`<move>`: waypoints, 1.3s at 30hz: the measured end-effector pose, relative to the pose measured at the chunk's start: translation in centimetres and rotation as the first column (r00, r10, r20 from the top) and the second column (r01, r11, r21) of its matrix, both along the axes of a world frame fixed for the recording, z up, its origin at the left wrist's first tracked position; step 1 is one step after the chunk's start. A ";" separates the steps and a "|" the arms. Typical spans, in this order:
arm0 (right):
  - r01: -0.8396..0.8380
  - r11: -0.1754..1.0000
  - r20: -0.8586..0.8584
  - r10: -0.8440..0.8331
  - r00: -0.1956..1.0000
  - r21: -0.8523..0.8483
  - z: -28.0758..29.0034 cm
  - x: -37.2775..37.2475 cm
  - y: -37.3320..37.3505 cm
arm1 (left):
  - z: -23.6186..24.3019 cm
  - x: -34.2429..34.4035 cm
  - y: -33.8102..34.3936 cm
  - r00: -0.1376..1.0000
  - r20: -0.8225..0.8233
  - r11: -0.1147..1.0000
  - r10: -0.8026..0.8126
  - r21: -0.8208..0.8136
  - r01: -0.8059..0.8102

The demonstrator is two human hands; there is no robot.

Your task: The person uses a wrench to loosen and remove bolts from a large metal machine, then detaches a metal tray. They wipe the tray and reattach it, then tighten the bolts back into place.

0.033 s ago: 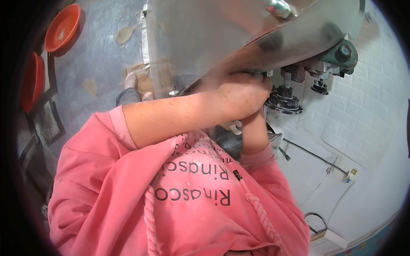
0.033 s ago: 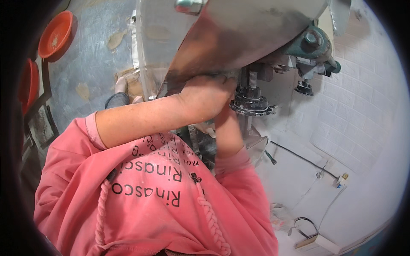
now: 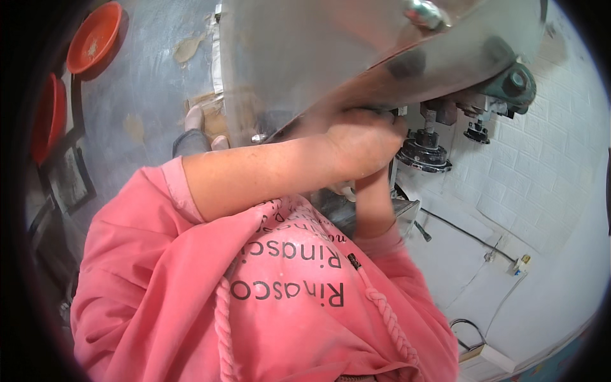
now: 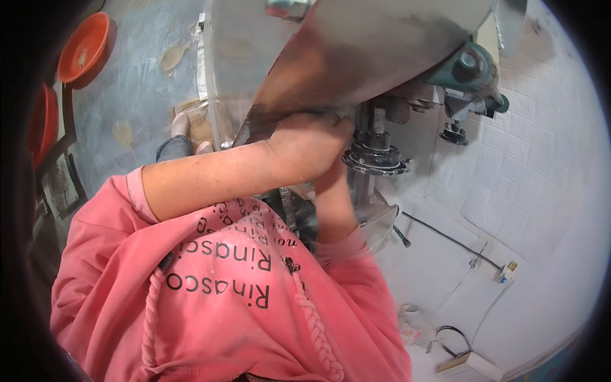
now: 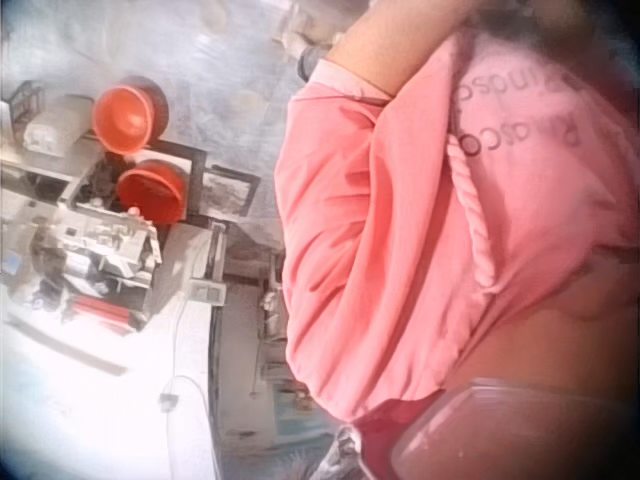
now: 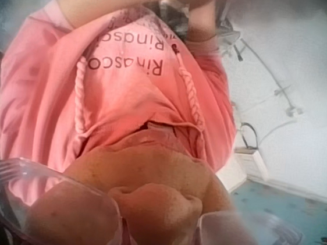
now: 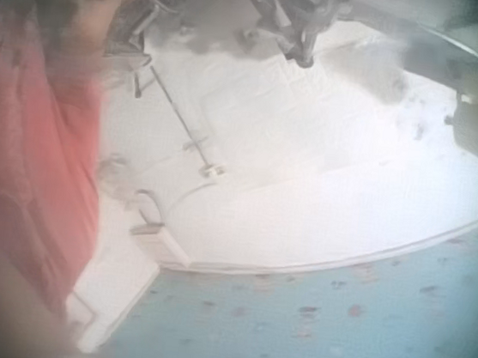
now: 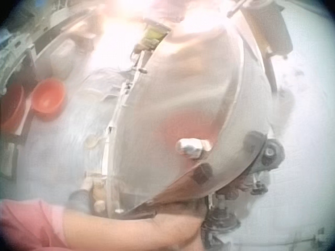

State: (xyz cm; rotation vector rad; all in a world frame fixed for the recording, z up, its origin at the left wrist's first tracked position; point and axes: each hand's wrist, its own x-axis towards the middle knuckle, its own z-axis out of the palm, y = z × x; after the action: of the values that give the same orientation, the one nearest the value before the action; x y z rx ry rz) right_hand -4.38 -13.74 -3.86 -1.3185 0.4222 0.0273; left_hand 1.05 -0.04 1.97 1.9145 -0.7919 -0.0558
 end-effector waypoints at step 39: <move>-0.167 0.719 -0.189 0.051 0.981 -0.675 -1.0 -2.3 -0.4 | -0.1 0.1 0.2 0.990 -0.073 0.991 -0.122 0.047 0.126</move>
State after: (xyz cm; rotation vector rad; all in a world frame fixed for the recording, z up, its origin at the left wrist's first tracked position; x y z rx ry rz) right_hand -6.66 -14.17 -4.83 -2.1005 0.5129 0.0804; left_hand 1.17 0.13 1.84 1.8992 -0.8687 -0.2200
